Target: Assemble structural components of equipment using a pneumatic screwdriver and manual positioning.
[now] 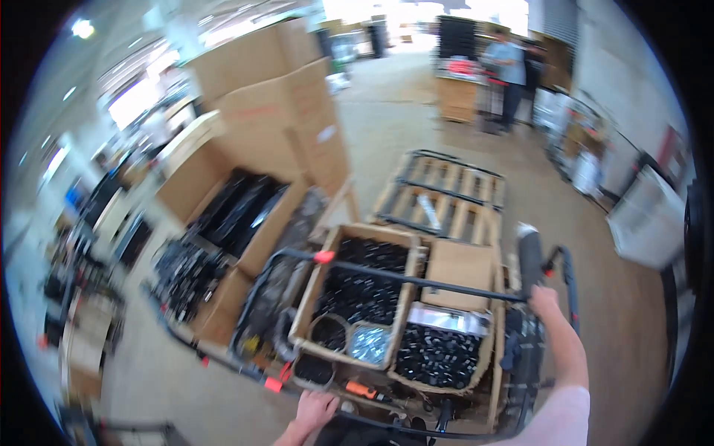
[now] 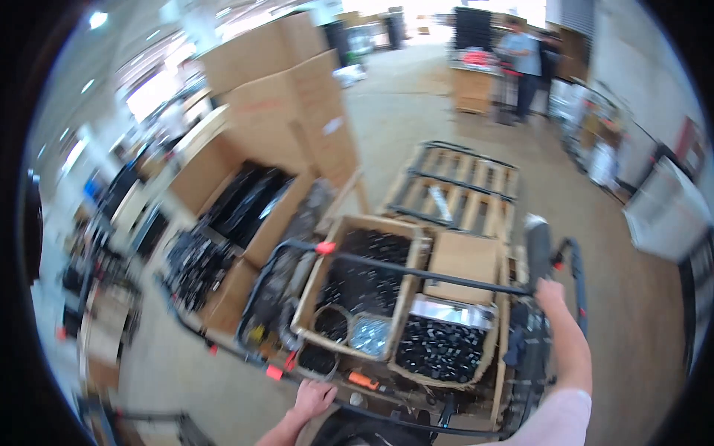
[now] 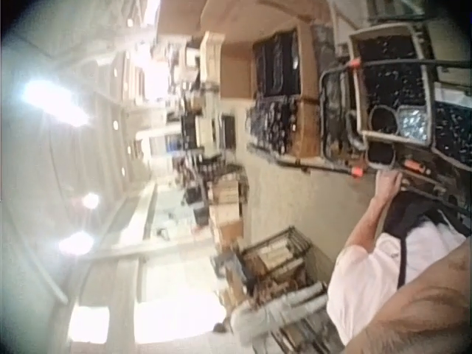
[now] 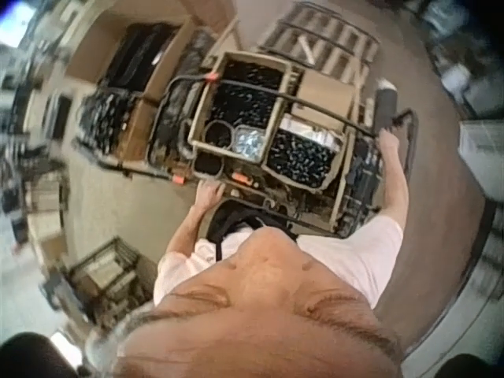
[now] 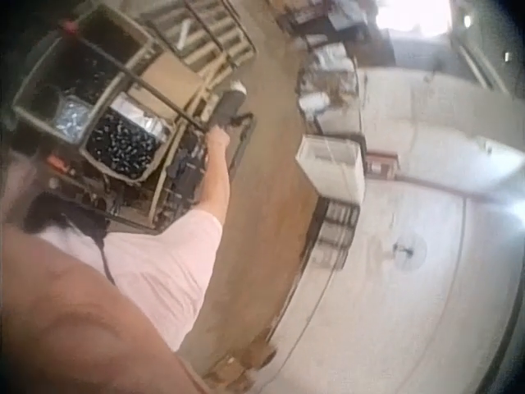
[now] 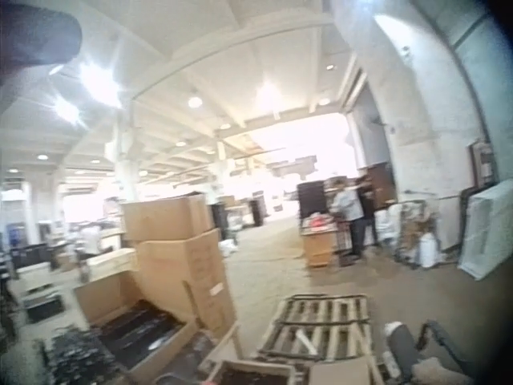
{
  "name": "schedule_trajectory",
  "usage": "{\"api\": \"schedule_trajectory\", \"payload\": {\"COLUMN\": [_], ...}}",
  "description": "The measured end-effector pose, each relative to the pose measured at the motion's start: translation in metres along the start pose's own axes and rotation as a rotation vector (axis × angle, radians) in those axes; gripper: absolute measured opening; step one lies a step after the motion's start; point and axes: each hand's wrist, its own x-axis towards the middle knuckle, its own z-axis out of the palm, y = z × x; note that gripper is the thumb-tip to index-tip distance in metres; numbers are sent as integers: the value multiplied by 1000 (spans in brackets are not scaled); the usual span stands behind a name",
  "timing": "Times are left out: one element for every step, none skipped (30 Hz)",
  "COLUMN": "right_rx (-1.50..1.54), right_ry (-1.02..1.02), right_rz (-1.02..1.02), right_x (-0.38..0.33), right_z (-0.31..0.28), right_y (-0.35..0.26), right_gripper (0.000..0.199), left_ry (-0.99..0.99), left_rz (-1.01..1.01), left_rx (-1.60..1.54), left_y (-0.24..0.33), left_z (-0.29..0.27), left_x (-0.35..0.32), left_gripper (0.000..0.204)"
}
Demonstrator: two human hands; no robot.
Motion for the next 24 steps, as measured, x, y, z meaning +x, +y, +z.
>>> {"api": "schedule_trajectory", "payload": {"right_rx": [-39,-75,-84,-41,-5,30,56,83,122,163,162,205,248,244,291,341,341,368,398,398,502,608,607,524], "right_ry": [-1,-59,-71,-55,-52,-68,-48,-30,10,47,58,47,35,44,34,23,35,35,32,41,72,95,109,150], "right_rz": [-11,20,3,8,-6,13,44,88,121,160,141,205,266,261,295,324,335,392,433,420,470,509,508,441], "right_x": [-2,1,3,6,9,9,9,8,8,8,9,9,8,11,13,16,16,14,16,15,8,-5,-15,-28], "right_z": [1,2,5,4,2,-4,-6,-4,2,6,6,6,5,9,12,16,23,29,31,28,28,18,17,19], "right_y": [7,12,22,13,7,0,-3,-4,-5,-5,-7,-10,-15,-12,-9,-8,1,11,9,1,-7,-32,-41,-50], "right_gripper": [28,35,43,46,48,49,50,50,53,56,56,56,57,57,58,59,59,60,60,60,59,58,58,54], "left_ry": [-24,-2,-26,-43,-45,-11,22,43,35,25,39,75,110,120,163,207,215,252,293,365,452,511,523,606], "left_rz": [-2,-28,3,-39,-77,-92,-90,-120,-110,-95,-110,-79,-49,-53,-35,-20,-6,12,15,17,-3,-52,-86,-108], "left_rx": [-9,-43,-46,-46,-59,-70,-83,-84,-89,-94,-92,-117,-142,-145,-179,-208,-212,-195,-172,-176,-145,-102,-50,-68], "left_y": [0,4,1,7,8,6,5,5,6,8,7,6,4,5,4,4,0,-5,-13,-25,-38,-54,-73,-99], "left_z": [-1,0,4,-8,-8,-4,0,1,2,3,6,8,11,7,3,-6,-17,-28,-41,-56,-70,-85,-102,-112], "left_x": [1,3,5,2,-3,-9,-12,-14,-15,-16,-16,-17,-20,-18,-16,-15,-6,3,7,8,7,2,4,7], "left_gripper": [27,26,26,27,28,26,25,25,26,26,26,25,24,24,22,20,20,19,18,16,15,13,12,12]}}
